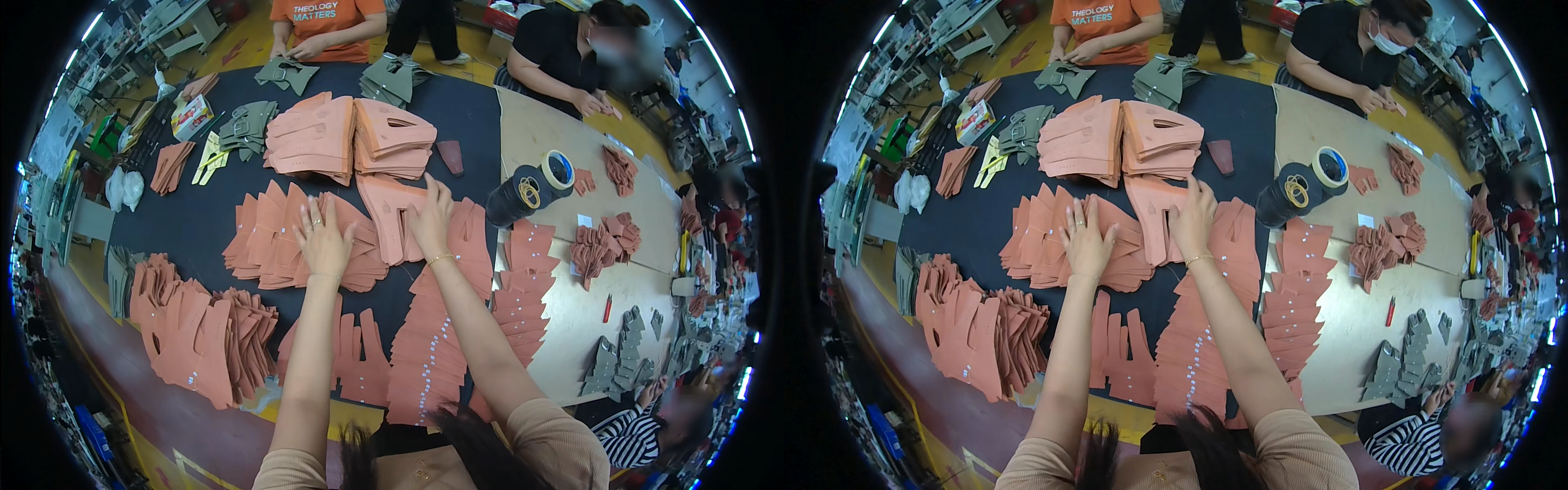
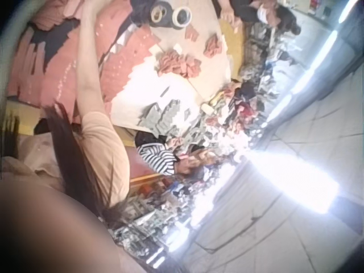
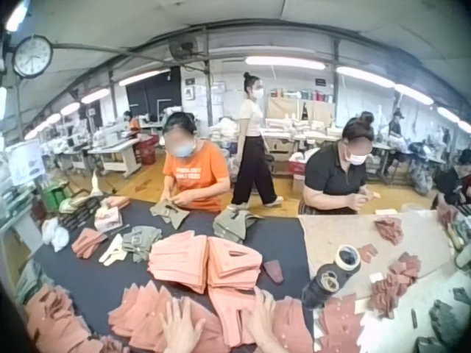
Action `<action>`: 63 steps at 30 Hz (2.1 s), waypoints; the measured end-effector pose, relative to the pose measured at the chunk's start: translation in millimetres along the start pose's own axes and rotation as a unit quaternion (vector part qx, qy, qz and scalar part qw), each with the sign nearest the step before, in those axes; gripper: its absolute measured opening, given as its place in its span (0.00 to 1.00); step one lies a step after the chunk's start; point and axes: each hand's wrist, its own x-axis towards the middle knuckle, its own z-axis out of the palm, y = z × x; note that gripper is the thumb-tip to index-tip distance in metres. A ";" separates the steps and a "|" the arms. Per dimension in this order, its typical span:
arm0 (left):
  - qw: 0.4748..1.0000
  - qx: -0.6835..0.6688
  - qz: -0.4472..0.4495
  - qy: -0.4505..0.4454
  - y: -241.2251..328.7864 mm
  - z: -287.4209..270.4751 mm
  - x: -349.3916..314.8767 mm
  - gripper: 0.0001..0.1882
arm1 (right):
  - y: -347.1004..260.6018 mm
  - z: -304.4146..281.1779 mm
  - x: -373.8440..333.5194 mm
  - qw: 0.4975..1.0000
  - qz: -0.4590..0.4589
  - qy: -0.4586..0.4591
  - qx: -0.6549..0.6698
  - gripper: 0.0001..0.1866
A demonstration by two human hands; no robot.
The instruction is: The person gathers pink fabric pieces from a table, aligns them into stacks, and secures each stack with a rubber band. The person repeats this process to create multiple bundles and places them on the table.
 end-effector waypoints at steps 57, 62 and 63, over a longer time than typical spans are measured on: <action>0.585 -0.795 -0.135 -0.085 113.6 -117.8 -141.6 0.23 | -60.9 -229.5 -104.0 0.691 0.232 -0.094 0.678 0.25; 0.575 -0.804 -0.126 -0.085 117.2 -126.4 -156.3 0.22 | -62.5 -245.3 -121.3 0.708 0.206 -0.084 0.670 0.27; 0.575 -0.804 -0.120 -0.088 117.0 -127.1 -159.0 0.22 | -62.5 -248.0 -124.1 0.710 0.204 -0.084 0.668 0.28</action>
